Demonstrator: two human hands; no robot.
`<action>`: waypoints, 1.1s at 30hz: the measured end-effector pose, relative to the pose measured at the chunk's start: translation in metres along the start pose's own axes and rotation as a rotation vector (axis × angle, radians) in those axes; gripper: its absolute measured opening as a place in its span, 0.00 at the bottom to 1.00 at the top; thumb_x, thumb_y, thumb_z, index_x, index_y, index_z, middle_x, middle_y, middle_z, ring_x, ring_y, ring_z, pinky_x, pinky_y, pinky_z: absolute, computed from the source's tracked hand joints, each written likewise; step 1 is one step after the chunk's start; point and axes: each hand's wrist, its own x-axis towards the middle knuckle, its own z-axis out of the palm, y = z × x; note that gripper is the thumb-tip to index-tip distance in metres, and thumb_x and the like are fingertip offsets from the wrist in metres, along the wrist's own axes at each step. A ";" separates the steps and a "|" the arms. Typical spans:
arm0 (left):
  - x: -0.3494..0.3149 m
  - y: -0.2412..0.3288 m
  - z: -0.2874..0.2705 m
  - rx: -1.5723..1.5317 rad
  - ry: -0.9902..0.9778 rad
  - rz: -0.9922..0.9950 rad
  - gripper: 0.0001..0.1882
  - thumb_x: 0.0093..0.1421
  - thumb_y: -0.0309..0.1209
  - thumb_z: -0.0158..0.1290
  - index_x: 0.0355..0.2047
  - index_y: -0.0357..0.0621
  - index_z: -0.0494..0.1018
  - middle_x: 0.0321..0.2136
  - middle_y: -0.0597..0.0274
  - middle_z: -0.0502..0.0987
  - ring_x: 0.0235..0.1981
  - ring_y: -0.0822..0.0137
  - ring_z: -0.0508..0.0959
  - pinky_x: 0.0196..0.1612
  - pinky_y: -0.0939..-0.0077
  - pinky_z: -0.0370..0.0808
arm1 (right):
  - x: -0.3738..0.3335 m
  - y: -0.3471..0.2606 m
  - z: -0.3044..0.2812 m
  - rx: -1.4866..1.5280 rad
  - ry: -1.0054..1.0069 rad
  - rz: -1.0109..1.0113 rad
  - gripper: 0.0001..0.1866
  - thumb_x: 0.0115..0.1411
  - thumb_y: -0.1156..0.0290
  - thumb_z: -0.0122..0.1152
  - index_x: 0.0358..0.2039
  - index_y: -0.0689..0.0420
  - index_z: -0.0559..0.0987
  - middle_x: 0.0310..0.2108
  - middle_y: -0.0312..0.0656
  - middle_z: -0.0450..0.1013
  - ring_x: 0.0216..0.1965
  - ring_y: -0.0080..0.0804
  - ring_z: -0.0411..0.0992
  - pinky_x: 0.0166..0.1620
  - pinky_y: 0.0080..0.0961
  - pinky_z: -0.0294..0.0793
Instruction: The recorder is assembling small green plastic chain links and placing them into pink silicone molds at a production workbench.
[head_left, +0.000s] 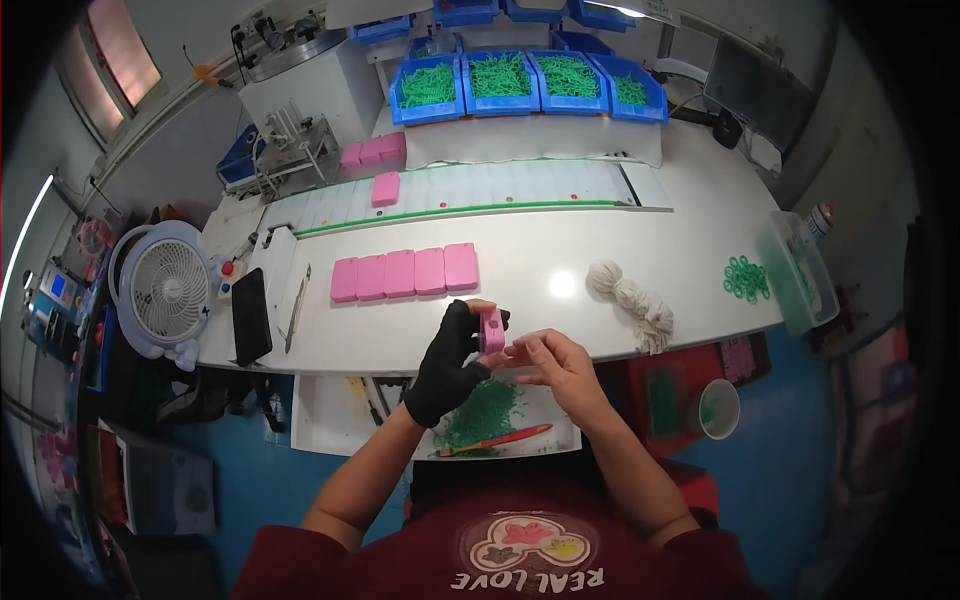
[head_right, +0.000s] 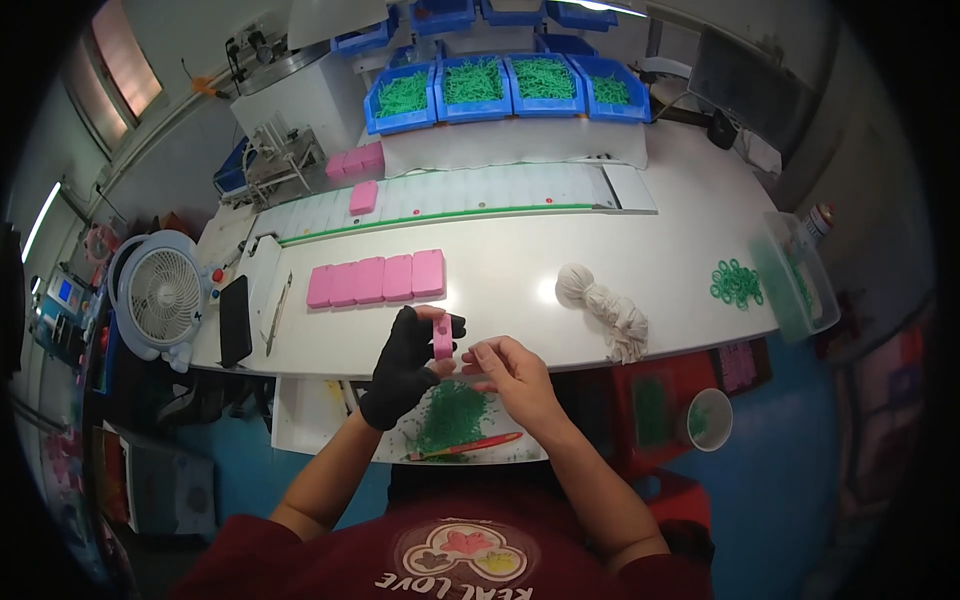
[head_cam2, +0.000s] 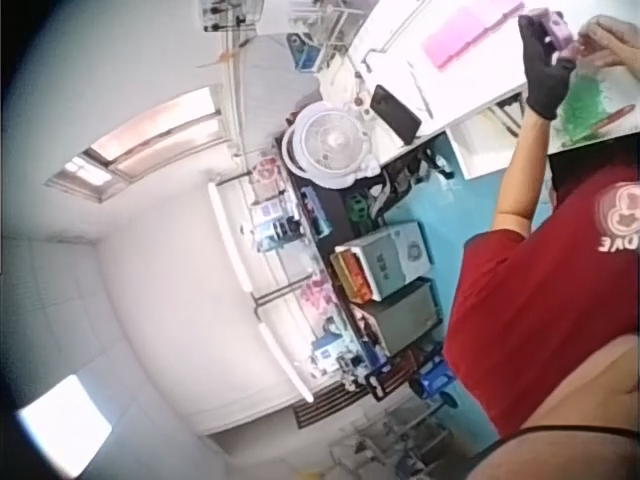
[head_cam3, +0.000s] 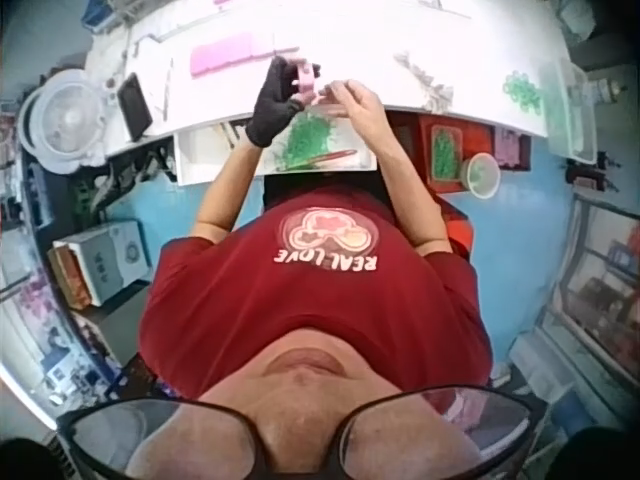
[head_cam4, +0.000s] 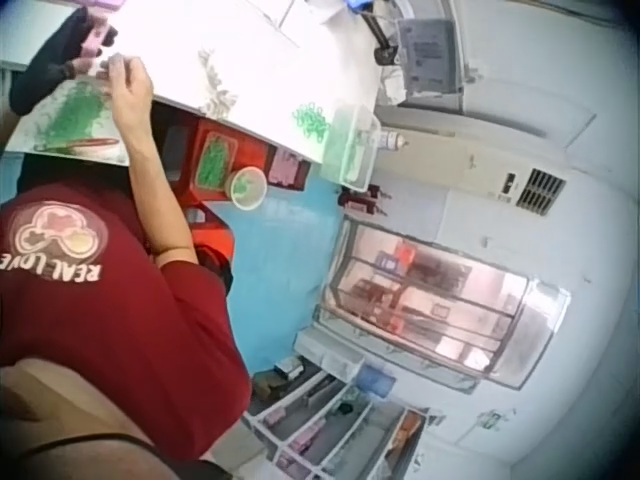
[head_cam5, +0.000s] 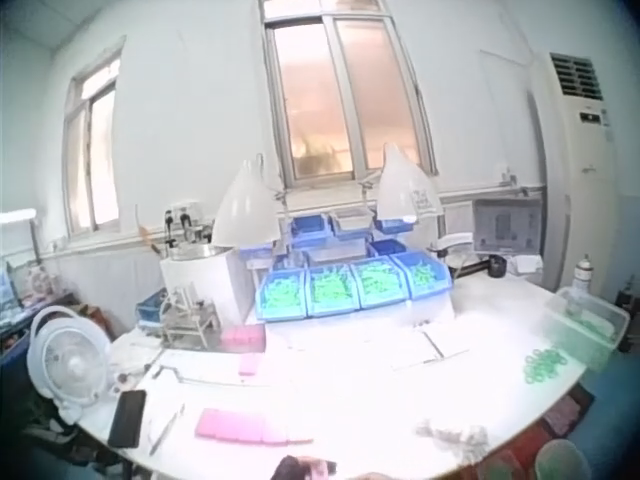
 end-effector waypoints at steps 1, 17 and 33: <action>-0.006 -0.002 0.001 0.095 0.003 0.114 0.37 0.52 0.20 0.59 0.60 0.45 0.56 0.51 0.56 0.68 0.53 0.63 0.72 0.57 0.66 0.70 | 0.000 -0.002 0.002 0.009 -0.048 0.049 0.21 0.69 0.56 0.49 0.49 0.63 0.72 0.46 0.44 0.73 0.48 0.30 0.74 0.46 0.26 0.77; -0.021 0.021 0.020 0.401 0.267 0.025 0.15 0.50 0.28 0.65 0.36 0.36 0.76 0.29 0.58 0.80 0.32 0.72 0.81 0.37 0.77 0.78 | -0.003 0.012 0.021 0.141 0.109 -0.132 0.20 0.66 0.68 0.55 0.52 0.69 0.68 0.46 0.48 0.72 0.49 0.28 0.72 0.50 0.23 0.75; -0.015 0.021 0.040 0.167 0.253 0.010 0.13 0.56 0.25 0.59 0.41 0.33 0.76 0.31 0.56 0.82 0.33 0.73 0.80 0.37 0.79 0.77 | -0.005 0.020 0.020 -0.183 0.293 -0.348 0.14 0.68 0.65 0.51 0.40 0.66 0.74 0.25 0.42 0.76 0.25 0.26 0.77 0.30 0.22 0.77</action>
